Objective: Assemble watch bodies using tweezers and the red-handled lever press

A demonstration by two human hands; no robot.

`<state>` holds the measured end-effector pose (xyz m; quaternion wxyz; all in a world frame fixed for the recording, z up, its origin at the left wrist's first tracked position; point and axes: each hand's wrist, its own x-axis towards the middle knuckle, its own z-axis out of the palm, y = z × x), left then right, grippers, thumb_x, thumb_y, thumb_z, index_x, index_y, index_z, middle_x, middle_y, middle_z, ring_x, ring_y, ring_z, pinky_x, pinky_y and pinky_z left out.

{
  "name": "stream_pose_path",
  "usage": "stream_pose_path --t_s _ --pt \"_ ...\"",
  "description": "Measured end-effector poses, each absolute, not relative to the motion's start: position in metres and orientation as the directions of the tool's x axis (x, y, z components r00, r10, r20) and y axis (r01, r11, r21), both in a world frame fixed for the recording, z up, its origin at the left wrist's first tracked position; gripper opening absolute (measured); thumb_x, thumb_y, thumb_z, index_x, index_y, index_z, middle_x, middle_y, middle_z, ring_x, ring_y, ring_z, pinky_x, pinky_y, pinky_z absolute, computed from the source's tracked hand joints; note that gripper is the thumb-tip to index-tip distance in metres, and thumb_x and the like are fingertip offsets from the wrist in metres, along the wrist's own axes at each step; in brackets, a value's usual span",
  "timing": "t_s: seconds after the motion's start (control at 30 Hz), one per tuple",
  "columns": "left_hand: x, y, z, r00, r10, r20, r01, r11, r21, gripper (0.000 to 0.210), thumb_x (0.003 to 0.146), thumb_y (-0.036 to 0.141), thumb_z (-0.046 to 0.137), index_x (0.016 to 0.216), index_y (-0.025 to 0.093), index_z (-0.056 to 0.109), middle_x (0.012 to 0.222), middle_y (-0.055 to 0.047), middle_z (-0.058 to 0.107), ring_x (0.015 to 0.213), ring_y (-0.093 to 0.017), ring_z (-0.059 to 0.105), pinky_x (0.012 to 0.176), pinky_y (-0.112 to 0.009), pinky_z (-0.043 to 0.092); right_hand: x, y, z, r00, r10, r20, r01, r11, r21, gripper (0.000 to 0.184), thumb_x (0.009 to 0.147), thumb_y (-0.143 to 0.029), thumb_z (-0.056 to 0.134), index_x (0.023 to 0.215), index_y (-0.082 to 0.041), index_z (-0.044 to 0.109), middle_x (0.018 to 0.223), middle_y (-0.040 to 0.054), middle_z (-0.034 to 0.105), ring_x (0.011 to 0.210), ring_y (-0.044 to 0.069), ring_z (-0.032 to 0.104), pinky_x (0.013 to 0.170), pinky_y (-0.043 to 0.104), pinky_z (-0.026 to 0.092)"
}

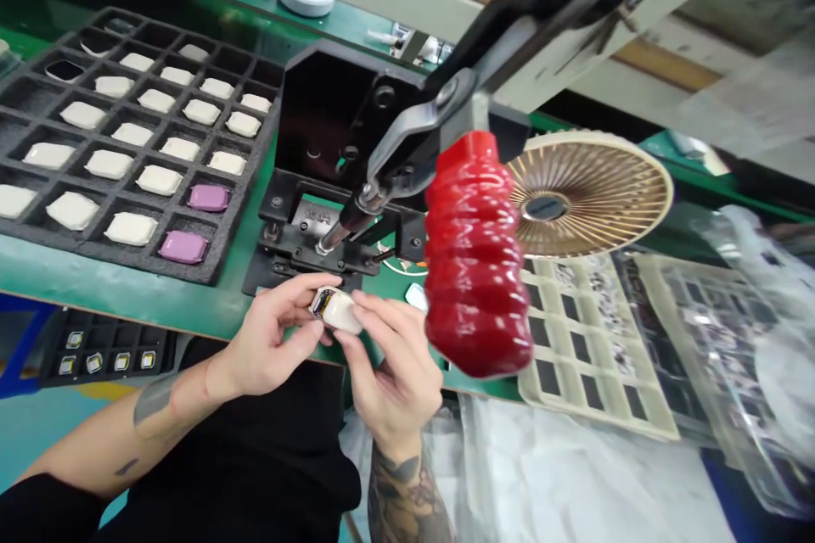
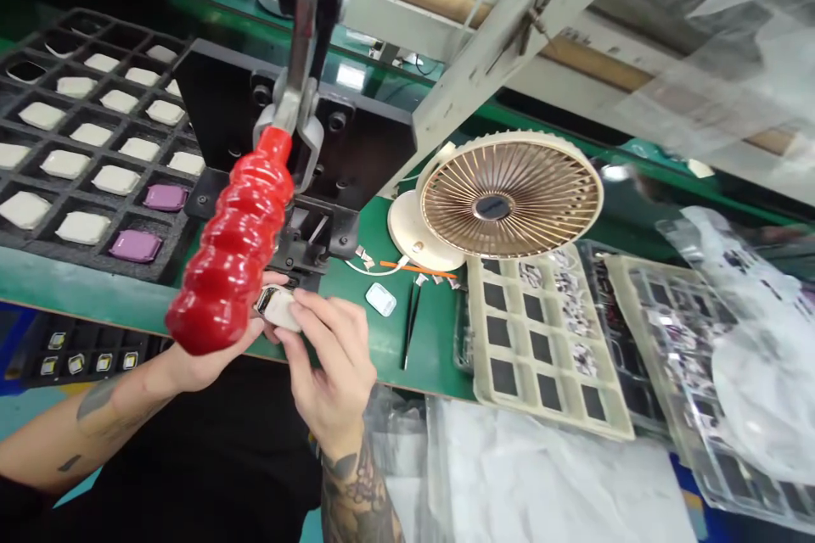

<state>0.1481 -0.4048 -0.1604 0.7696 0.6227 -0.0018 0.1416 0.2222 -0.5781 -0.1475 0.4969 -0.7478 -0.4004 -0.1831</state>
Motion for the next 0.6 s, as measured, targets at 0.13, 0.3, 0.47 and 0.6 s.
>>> stream_pose_path --t_s 0.13,0.3,0.47,0.6 --pt "0.149 -0.405 -0.161 0.967 0.244 0.080 -0.146 0.266 0.953 0.031 0.114 0.031 0.072 0.142 0.019 0.075 0.116 -0.010 0.088 0.091 -0.019 0.087 0.083 -0.027 0.074 0.222 -0.569 -0.152 0.607 0.457 0.650 0.777 -0.172 -0.605 0.042 0.099 -0.004 0.081 0.135 -0.027 0.080 0.133 0.0095 0.084 0.121 0.027 0.076 0.104 0.050 0.068" --pt "0.150 -0.403 -0.161 0.965 0.237 0.112 -0.184 0.307 0.934 0.031 0.112 0.027 0.075 0.143 0.026 0.078 0.126 -0.007 0.089 0.098 -0.017 0.089 0.091 -0.025 0.074 0.220 -0.572 -0.162 0.803 0.348 0.483 0.548 -0.117 -0.828 0.039 0.106 -0.018 0.076 0.144 -0.028 0.076 0.143 0.0129 0.076 0.133 0.030 0.074 0.107 0.049 0.067" --pt "0.144 -0.402 -0.171 0.958 0.227 0.174 -0.213 0.159 0.964 0.029 0.108 0.022 0.081 0.136 0.029 0.088 0.126 -0.005 0.090 0.091 -0.018 0.089 0.090 -0.025 0.074 0.220 -0.572 -0.164 0.821 0.389 0.418 0.455 -0.005 -0.890 0.014 0.112 -0.024 0.069 0.120 -0.027 0.080 0.117 0.0076 0.080 0.111 0.024 0.078 0.099 0.041 0.066" --pt "0.141 -0.404 -0.170 0.905 0.312 0.289 -0.318 0.044 0.947 0.031 0.107 0.018 0.081 0.135 0.028 0.088 0.111 -0.003 0.092 0.087 -0.017 0.089 0.089 -0.023 0.073 0.218 -0.565 -0.156 0.825 0.377 0.421 0.467 -0.037 -0.883 0.010 0.113 -0.027 0.068 0.112 -0.025 0.078 0.109 0.0058 0.080 0.104 0.022 0.078 0.092 0.038 0.065"
